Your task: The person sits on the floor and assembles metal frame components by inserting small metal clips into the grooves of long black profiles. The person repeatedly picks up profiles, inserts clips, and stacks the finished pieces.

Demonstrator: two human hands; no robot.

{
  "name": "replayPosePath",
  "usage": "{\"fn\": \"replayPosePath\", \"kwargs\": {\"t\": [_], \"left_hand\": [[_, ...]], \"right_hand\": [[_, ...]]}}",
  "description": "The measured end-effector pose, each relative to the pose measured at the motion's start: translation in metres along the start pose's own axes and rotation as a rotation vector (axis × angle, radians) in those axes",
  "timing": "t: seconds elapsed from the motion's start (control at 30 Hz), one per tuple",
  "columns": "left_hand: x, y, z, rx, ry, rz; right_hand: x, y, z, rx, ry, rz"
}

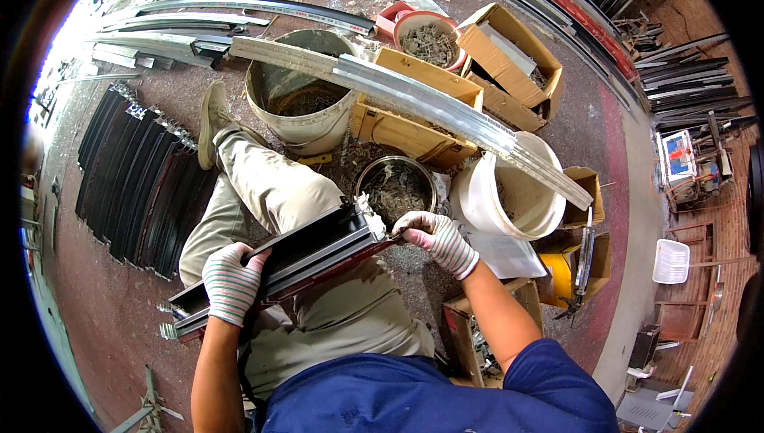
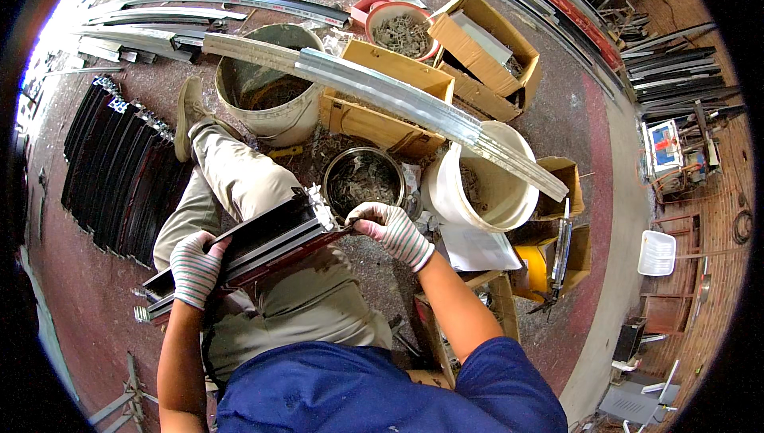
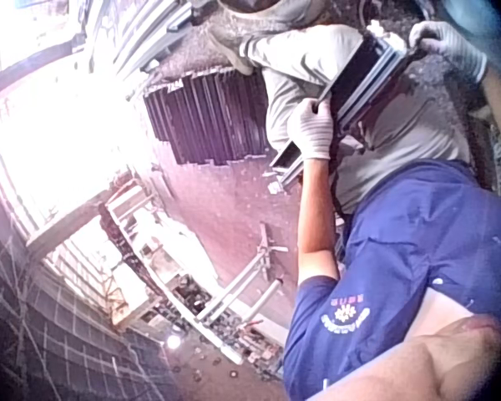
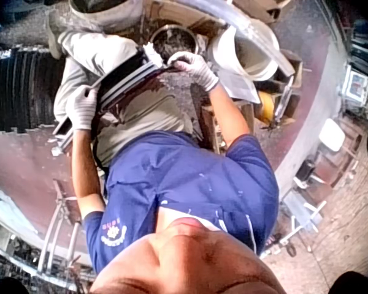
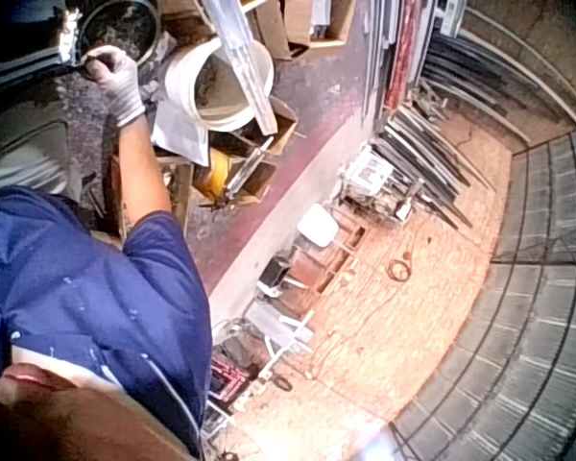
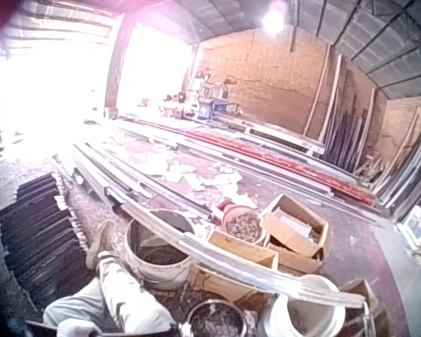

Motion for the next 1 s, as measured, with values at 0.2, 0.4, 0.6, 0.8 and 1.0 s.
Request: {"fn": "replayPosePath", "kwargs": {"t": [0.2,0.4,0.6,0.8,1.0], "left_hand": [[-0.002,0.001,-0.004,-0.058,0.017,0.005],[-0.003,0.001,-0.002,-0.074,0.025,0.037],[-0.001,0.003,-0.005,-0.102,0.019,0.054],[-0.004,0.000,-0.006,-0.140,0.021,0.069],[-0.004,0.002,-0.008,-0.125,0.010,0.077]], "right_hand": [[0.007,-0.023,-0.008,0.235,0.243,-0.238],[0.012,-0.045,-0.010,0.608,0.510,-0.475],[0.005,-0.041,-0.023,0.685,0.544,-0.451],[-0.001,-0.039,-0.018,0.806,0.780,-0.379],[-0.002,-0.039,-0.006,0.866,0.774,-0.311]]}}
Point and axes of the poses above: each hand's wrist, its own x-axis away from the middle knuckle, its own y-axis out of the back of the hand, z = x × y, the point moved 2 cm from there along -x, towards the middle knuckle, and after that the axes turned 6 degrees about -y, right-handed, at the moved point
